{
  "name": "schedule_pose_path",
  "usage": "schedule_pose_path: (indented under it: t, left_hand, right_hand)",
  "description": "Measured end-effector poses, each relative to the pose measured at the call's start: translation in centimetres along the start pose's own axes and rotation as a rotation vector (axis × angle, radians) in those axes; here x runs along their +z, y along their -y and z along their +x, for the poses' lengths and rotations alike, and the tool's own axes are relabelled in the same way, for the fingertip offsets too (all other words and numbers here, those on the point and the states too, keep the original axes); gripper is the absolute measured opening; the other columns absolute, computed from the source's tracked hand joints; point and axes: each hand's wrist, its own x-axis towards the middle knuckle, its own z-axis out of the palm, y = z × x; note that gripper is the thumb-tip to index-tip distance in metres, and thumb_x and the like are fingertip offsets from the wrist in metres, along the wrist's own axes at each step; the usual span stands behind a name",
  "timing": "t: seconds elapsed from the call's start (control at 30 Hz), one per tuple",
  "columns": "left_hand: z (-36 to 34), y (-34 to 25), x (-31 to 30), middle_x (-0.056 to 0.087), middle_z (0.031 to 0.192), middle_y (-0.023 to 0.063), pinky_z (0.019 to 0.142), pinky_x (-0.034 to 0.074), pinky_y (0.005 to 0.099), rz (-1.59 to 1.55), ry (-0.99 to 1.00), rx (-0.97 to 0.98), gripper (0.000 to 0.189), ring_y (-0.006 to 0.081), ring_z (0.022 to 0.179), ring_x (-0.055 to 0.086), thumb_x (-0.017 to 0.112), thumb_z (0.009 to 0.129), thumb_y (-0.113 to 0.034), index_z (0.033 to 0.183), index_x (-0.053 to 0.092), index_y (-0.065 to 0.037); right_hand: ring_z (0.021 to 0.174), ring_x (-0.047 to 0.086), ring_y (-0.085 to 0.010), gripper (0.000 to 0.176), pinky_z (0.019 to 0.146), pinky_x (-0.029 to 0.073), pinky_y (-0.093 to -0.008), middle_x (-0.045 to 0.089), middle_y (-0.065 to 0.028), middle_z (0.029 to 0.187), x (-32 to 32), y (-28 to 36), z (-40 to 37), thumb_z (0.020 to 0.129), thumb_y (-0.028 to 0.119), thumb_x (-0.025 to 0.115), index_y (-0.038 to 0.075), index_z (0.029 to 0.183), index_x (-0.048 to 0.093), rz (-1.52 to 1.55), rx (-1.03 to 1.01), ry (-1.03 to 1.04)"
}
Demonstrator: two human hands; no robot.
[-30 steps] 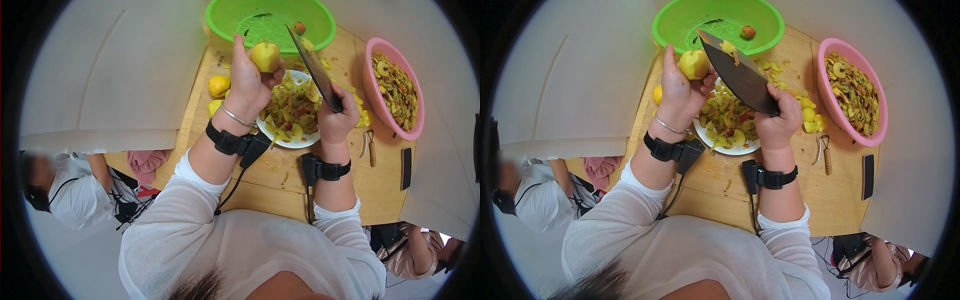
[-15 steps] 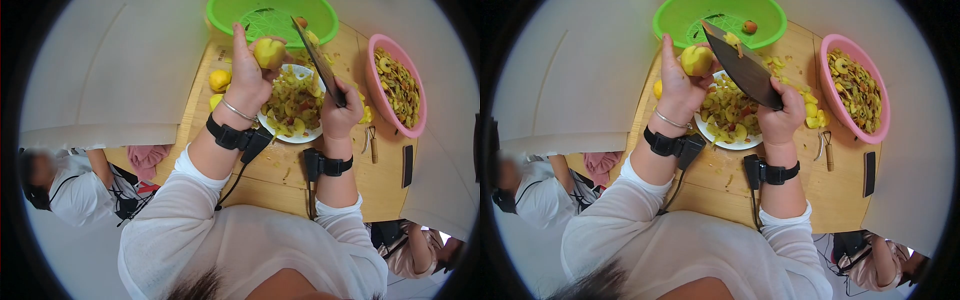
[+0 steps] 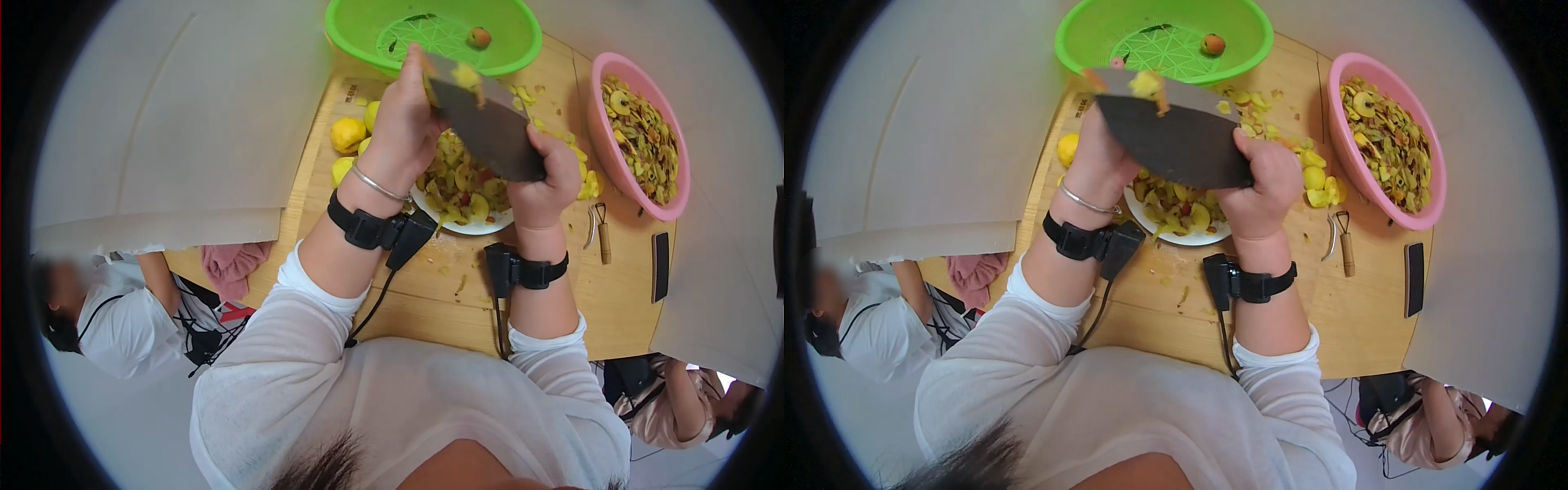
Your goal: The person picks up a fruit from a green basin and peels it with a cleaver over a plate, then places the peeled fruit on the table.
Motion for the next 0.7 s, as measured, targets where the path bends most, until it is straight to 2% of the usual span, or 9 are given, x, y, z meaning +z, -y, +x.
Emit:
schedule_pose_path:
  t: [0.03, 0.1, 0.23, 0.3, 0.53, 0.6, 0.7]
  left_hand:
    - [-0.2, -0.2, -0.3, 0.065, 0.087, 0.0050, 0.063, 0.048, 0.0254, 0.008, 0.049, -0.036, 0.049, 0.0112, 0.069, 0.057, 0.043, 0.097, -0.055, 0.096, 0.060, -0.008]
    - [-0.6, -0.1, -0.4, 0.065, 0.089, 0.0044, 0.064, 0.049, 0.0256, 0.015, 0.098, -0.077, 0.048, 0.0108, 0.072, 0.058, 0.042, 0.098, -0.053, 0.096, 0.059, -0.009]
    - [-0.9, 0.3, -0.8, 0.065, 0.083, 0.0045, 0.069, 0.051, 0.0249, 0.141, 0.073, -0.026, 0.049, 0.0121, 0.075, 0.063, 0.049, 0.094, -0.056, 0.097, 0.063, -0.009]
    - [-0.7, 0.4, -1.5, 0.064, 0.082, 0.0045, 0.067, 0.051, 0.0243, 0.297, 0.208, 0.075, 0.051, 0.0112, 0.074, 0.062, 0.047, 0.095, -0.057, 0.096, 0.063, -0.009]
    - [-1.5, -0.3, -0.8, 0.064, 0.080, 0.0039, 0.066, 0.050, 0.0244, 0.398, 0.222, 0.164, 0.052, 0.0103, 0.071, 0.061, 0.039, 0.099, -0.054, 0.096, 0.062, -0.008]
    - [-1.7, -0.6, -0.3, 0.063, 0.079, 0.0035, 0.065, 0.050, 0.0242, 0.398, 0.167, 0.126, 0.053, 0.0103, 0.070, 0.060, 0.037, 0.099, -0.055, 0.094, 0.062, -0.009]
    - [-1.1, -0.1, -1.0, 0.063, 0.079, 0.0034, 0.065, 0.050, 0.0241, 0.329, 0.190, 0.077, 0.053, 0.0102, 0.069, 0.060, 0.039, 0.098, -0.057, 0.094, 0.062, -0.009]
  right_hand:
    - [0.062, 0.059, -0.0251, 0.020, 0.059, 0.044, -0.0329, 0.063, -0.0071, 0.070, 0.0, 0.1, 0.1, 0.066, 0.003, 0.075, 0.008, 0.084, 0.067, -0.001, 0.002, 0.001]
    - [0.061, 0.058, -0.0240, 0.022, 0.057, 0.042, -0.0338, 0.062, -0.0058, 0.069, 0.0, 0.3, 0.2, 0.065, 0.007, 0.076, 0.009, 0.086, 0.066, -0.032, -0.132, 0.054]
    - [0.060, 0.058, -0.0236, 0.024, 0.055, 0.041, -0.0339, 0.062, -0.0051, 0.068, -0.1, 0.7, 0.4, 0.065, 0.007, 0.075, 0.010, 0.087, 0.065, -0.030, -0.167, 0.097]
    - [0.060, 0.057, -0.0240, 0.023, 0.056, 0.041, -0.0342, 0.061, -0.0051, 0.068, 0.0, 0.7, 0.3, 0.065, 0.007, 0.074, 0.010, 0.087, 0.066, -0.012, -0.192, 0.085]
    - [0.060, 0.057, -0.0245, 0.030, 0.056, 0.041, -0.0349, 0.061, -0.0054, 0.069, 0.1, 0.5, 0.0, 0.061, 0.006, 0.071, 0.010, 0.090, 0.067, 0.005, -0.222, 0.112]
    - [0.060, 0.057, -0.0244, 0.033, 0.056, 0.041, -0.0348, 0.061, -0.0051, 0.069, 0.1, 0.4, 0.0, 0.059, 0.005, 0.070, 0.010, 0.092, 0.067, 0.004, -0.225, 0.120]
    - [0.060, 0.057, -0.0241, 0.033, 0.056, 0.040, -0.0344, 0.061, -0.0049, 0.069, 0.0, 0.9, 0.3, 0.059, 0.005, 0.070, 0.010, 0.091, 0.067, 0.000, -0.219, 0.111]
